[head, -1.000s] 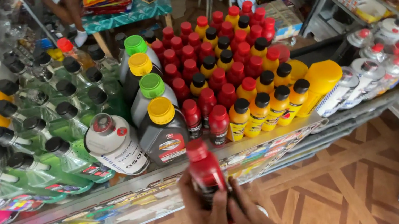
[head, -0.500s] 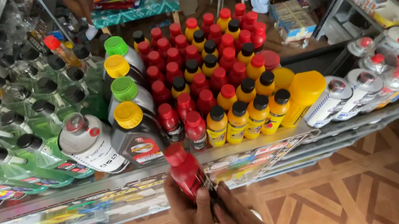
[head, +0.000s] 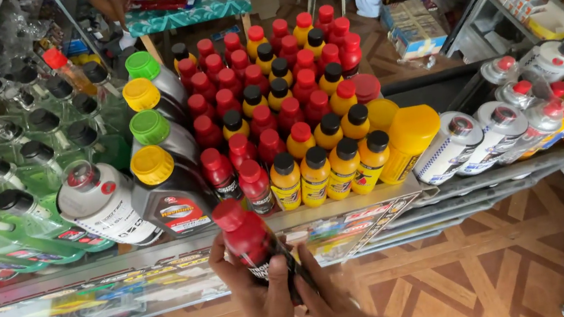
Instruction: The person picks up various bottles of automotive fluids from a glass display shelf, rotates them to inspect the labels, and places them back in their original positions. The person handles several different types of bottles, including large grey containers and smaller red and green bottles, ensuring they are neatly arranged on the shelf.
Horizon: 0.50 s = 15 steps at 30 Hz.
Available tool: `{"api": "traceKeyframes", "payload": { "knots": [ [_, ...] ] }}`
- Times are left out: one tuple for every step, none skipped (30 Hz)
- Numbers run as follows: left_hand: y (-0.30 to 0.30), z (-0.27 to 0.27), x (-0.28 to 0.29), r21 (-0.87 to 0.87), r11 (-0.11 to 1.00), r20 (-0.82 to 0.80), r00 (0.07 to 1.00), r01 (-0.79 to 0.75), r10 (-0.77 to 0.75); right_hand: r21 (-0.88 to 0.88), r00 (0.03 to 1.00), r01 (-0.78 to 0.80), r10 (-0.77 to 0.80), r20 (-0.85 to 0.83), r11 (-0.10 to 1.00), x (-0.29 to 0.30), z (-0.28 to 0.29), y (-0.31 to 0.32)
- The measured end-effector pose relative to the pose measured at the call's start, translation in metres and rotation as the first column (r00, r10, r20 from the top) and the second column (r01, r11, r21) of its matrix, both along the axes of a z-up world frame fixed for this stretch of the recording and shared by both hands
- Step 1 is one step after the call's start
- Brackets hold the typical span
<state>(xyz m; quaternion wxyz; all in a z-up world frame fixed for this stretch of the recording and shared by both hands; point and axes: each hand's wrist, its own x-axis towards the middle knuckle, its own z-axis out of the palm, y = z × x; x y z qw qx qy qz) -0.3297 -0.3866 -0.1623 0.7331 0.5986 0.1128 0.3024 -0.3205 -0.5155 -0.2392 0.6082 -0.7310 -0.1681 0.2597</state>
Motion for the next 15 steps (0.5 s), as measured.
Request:
{"api": "traceKeyframes", "payload": {
  "knots": [
    [-0.002,-0.008,0.002,-0.003,1.000,0.005,1.000,-0.002,0.002,-0.003,1.000,-0.002,0.002,0.005,1.000,0.003,0.003,0.002],
    [-0.004,-0.016,0.004,0.023,0.999,-0.008,1.000,0.023,-0.022,0.202,0.982,-0.031,-0.008,0.191,0.979,0.006,0.005,0.005],
    [-0.008,-0.025,0.004,0.044,0.998,-0.025,0.999,0.046,-0.045,0.386,0.932,-0.101,-0.049,0.360,0.917,0.007,0.007,0.005],
    [-0.010,-0.039,0.008,0.038,0.998,-0.025,0.999,0.043,-0.042,0.380,0.932,-0.104,-0.044,0.361,0.919,0.011,0.012,0.005],
    [-0.010,-0.053,0.010,0.196,0.979,0.035,0.997,0.061,-0.069,0.310,0.979,0.026,-0.086,0.184,0.950,0.013,0.016,0.006],
    [-0.010,-0.067,0.012,0.350,0.934,0.089,0.991,0.067,-0.105,0.213,0.989,0.140,-0.145,0.007,0.967,0.016,0.021,0.008],
    [-0.006,-0.062,0.014,0.350,0.935,0.084,0.991,0.065,-0.101,0.212,0.990,0.138,-0.141,0.002,0.967,0.017,0.021,0.003],
    [-0.002,-0.057,0.016,0.464,0.877,0.123,0.971,0.127,-0.205,0.605,0.923,0.199,0.061,-0.381,0.771,0.018,0.020,-0.002],
    [0.002,-0.052,0.019,0.572,0.802,0.150,0.938,0.175,-0.312,0.805,0.718,0.403,0.395,-0.573,0.435,0.020,0.019,-0.008],
    [0.006,-0.043,0.018,0.569,0.804,0.147,0.940,0.174,-0.308,0.803,0.715,0.404,0.396,-0.576,0.438,0.017,0.003,-0.009],
    [0.010,-0.033,0.019,0.656,0.730,0.057,0.952,0.192,-0.302,0.732,0.598,0.492,0.429,-0.677,0.470,0.016,-0.011,-0.011],
    [0.014,-0.022,0.019,0.732,0.646,-0.032,0.958,0.217,-0.285,0.650,0.465,0.566,0.455,-0.760,0.507,0.014,-0.026,-0.013],
    [0.017,-0.025,0.020,0.732,0.645,-0.034,0.957,0.219,-0.287,0.650,0.465,0.568,0.454,-0.760,0.505,0.017,-0.016,-0.011],
    [0.021,-0.028,0.021,0.739,0.626,-0.062,0.950,0.249,-0.305,0.714,0.603,0.426,0.414,-0.682,0.556,0.020,-0.006,-0.010],
    [0.025,-0.030,0.020,0.745,0.607,-0.092,0.944,0.277,-0.318,0.745,0.719,0.271,0.386,-0.578,0.610,0.023,0.004,-0.008]
  ]
}}
